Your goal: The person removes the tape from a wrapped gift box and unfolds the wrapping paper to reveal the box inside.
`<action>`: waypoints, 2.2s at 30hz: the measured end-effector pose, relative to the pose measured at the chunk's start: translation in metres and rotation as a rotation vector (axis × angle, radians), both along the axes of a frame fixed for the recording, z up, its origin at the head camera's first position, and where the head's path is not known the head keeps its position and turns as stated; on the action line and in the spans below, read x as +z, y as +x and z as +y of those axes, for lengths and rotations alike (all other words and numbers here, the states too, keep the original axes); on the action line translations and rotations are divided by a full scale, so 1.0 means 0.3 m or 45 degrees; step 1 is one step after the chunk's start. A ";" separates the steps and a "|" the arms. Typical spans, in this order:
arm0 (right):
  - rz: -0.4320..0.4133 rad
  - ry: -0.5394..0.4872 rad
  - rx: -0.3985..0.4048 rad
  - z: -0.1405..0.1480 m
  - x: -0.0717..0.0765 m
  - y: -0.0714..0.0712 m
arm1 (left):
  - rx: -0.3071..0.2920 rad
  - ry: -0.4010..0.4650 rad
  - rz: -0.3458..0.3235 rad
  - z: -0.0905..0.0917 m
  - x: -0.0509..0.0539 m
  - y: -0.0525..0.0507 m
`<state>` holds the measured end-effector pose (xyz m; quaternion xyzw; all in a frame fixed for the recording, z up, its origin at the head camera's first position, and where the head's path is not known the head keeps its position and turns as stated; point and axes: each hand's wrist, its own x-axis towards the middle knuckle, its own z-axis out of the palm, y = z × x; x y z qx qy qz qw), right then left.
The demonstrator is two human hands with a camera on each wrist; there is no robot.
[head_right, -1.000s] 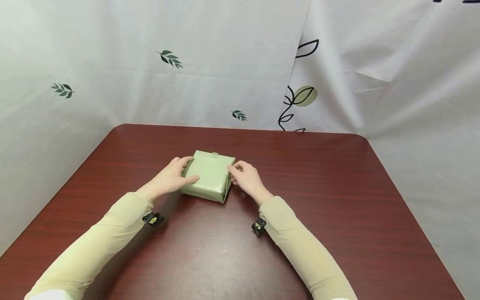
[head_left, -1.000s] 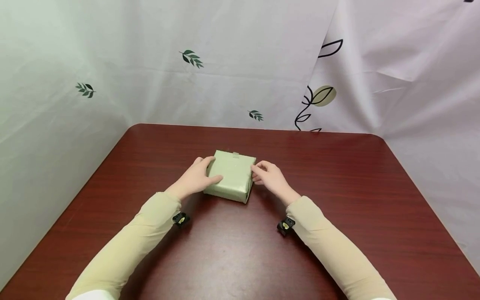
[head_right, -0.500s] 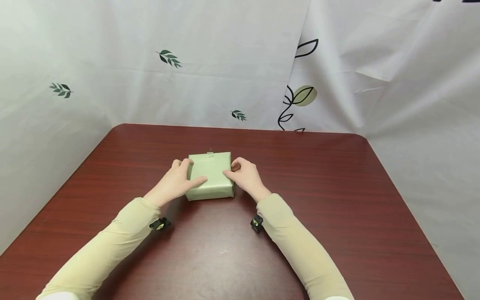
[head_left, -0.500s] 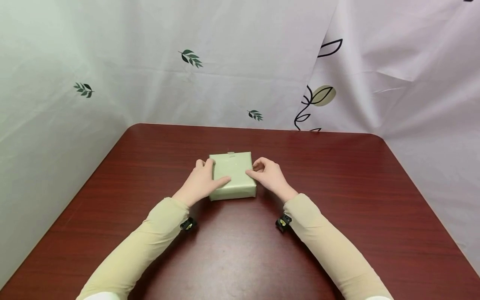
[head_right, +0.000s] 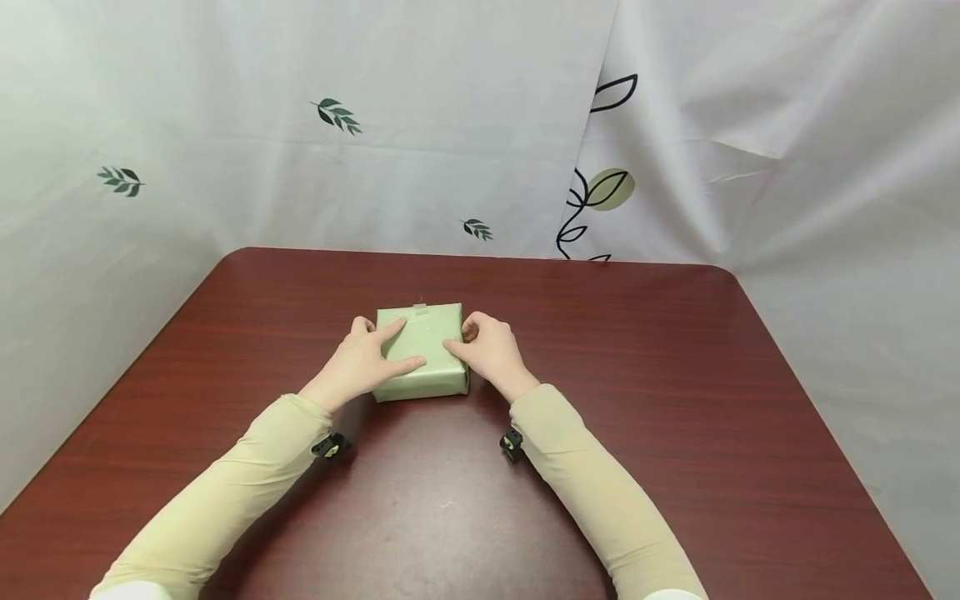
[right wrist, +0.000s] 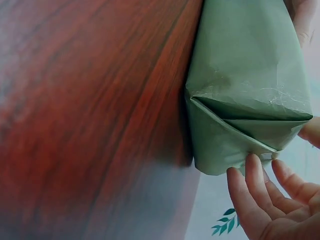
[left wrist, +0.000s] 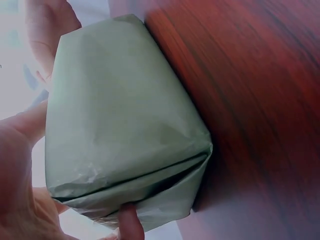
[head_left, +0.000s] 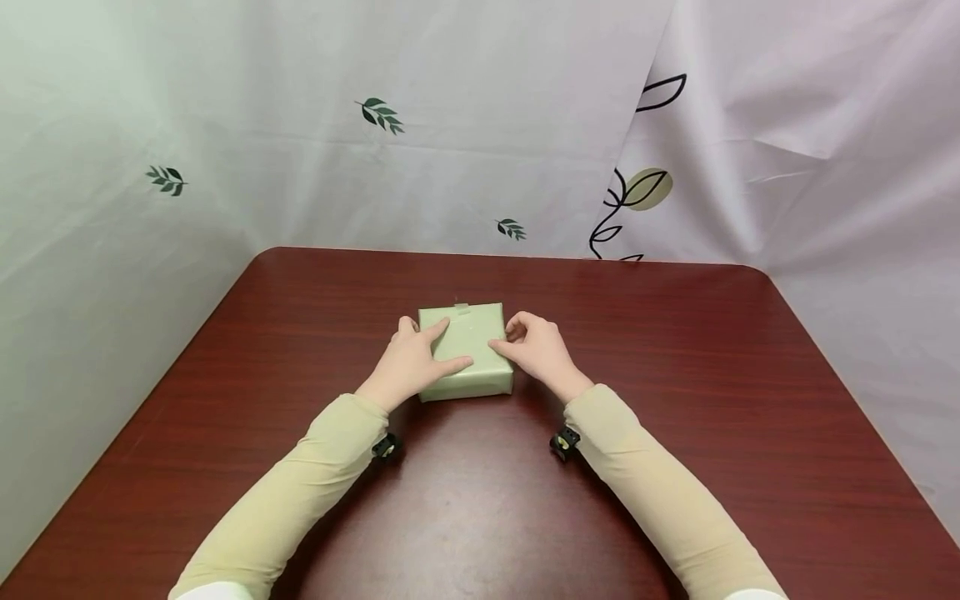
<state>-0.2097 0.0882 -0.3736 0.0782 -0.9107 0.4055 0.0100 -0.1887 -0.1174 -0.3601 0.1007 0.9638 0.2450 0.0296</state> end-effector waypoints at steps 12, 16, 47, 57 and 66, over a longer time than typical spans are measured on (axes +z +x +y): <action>0.093 0.072 0.035 -0.004 0.000 0.002 | 0.008 0.028 -0.019 -0.005 0.004 0.005; 0.123 0.085 0.038 -0.003 0.004 0.000 | 0.012 0.032 -0.008 -0.002 0.006 0.007; 0.141 0.153 0.052 -0.004 0.013 0.008 | -0.032 -0.207 0.126 0.035 0.004 0.046; -0.255 -0.347 0.041 0.040 -0.013 -0.022 | -0.027 -0.200 0.120 0.038 0.007 0.048; -0.415 -0.649 0.009 0.063 -0.025 -0.028 | -0.023 -0.207 0.114 0.037 0.006 0.049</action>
